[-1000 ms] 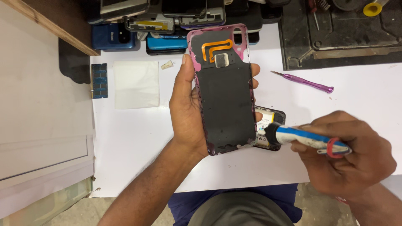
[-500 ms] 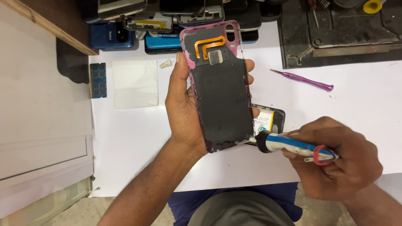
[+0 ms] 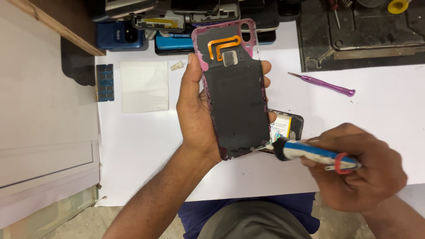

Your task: The person works on a disassembled smartphone on a white workbench, pressing and fitting a black adhesive sheet inside the phone body near the battery, then lifts the pink back cover and squeezes adhesive from a tube along its edge. They continue applying glue around the cover and handle the glue tube at the end.

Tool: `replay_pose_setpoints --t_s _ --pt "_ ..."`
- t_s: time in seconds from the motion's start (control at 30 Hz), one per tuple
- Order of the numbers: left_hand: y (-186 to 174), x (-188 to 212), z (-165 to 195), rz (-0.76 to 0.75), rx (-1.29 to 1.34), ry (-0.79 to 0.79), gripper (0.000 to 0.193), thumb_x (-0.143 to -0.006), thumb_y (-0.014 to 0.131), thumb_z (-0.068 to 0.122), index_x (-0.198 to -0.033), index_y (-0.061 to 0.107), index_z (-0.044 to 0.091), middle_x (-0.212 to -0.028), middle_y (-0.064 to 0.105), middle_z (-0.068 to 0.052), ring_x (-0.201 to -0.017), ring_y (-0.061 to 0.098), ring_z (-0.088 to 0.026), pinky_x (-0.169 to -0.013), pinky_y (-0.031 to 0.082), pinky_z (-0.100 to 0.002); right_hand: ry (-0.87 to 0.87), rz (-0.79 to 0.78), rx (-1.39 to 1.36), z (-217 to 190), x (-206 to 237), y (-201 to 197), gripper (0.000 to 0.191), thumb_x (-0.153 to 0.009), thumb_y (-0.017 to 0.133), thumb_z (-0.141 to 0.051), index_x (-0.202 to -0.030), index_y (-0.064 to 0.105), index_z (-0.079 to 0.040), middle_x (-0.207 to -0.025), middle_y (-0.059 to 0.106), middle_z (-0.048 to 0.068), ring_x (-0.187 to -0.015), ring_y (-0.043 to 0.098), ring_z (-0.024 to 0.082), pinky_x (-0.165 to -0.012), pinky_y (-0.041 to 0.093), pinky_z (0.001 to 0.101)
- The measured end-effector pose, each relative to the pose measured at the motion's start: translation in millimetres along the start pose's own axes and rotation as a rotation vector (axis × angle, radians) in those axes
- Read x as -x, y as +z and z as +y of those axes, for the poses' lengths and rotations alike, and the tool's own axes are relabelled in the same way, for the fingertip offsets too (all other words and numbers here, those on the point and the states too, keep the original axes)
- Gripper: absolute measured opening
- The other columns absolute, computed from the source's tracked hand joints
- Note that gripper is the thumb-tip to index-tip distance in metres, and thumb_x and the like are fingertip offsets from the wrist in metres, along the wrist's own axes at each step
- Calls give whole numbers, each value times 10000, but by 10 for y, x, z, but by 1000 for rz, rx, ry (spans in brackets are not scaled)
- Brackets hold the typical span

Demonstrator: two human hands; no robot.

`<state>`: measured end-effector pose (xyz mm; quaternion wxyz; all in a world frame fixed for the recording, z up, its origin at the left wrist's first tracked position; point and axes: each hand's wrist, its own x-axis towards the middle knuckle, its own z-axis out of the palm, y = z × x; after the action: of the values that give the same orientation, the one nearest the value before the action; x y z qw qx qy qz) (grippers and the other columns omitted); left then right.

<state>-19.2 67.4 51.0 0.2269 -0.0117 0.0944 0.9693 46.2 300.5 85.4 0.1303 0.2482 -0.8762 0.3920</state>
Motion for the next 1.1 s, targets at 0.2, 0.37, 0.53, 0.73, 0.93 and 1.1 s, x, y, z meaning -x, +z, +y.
replay_pose_setpoints --t_s 0.2,0.37,0.53,0.73,0.93,1.1 --pt "-5 2 -12 -10 -59 17 907 -1093 347 730 -1363 571 -107 -1144 651 -199 -994 688 -256 -871 619 -492 12 6 -25 -43 -8 48 343 -768 802 57 -997 550 103 -838 708 215 -797 765 254 -650 620 319" --pt "27 -1 -6 35 -95 16 916 -1070 346 731 -1388 569 -98 -1162 652 -195 -974 692 -251 -855 625 -486 -5 8 -157 -123 -57 176 346 -765 777 51 -1011 535 79 -869 716 199 -819 773 239 -675 622 320" --pt "52 5 -2 47 -111 26 922 -1056 343 727 -1395 574 -99 -1162 659 -190 -954 685 -241 -849 626 -479 1 -32 -169 -164 -76 216 318 -771 765 56 -1014 560 40 -876 741 186 -794 786 213 -645 613 306" --pt "45 27 0 26 -150 43 951 -1076 340 730 -1361 578 -146 -1117 649 -177 -966 670 -237 -867 624 -469 9 9 -223 -191 -67 242 325 -811 762 48 -1030 522 55 -887 732 176 -802 774 206 -661 611 308" --pt "68 16 -5 51 -162 35 961 -1058 330 741 -1366 578 -135 -1104 640 -178 -1023 677 -258 -895 607 -456 -30 20 -179 -197 -89 227 337 -801 791 36 -1013 530 61 -882 719 184 -819 770 228 -688 616 328" --pt "83 33 -2 56 -222 47 951 -1032 330 743 -1398 582 -98 -1142 640 -182 -1030 688 -290 -905 604 -463 -30 12 -157 -198 -75 209 333 -791 800 32 -1002 545 64 -895 716 181 -821 773 237 -683 618 327"
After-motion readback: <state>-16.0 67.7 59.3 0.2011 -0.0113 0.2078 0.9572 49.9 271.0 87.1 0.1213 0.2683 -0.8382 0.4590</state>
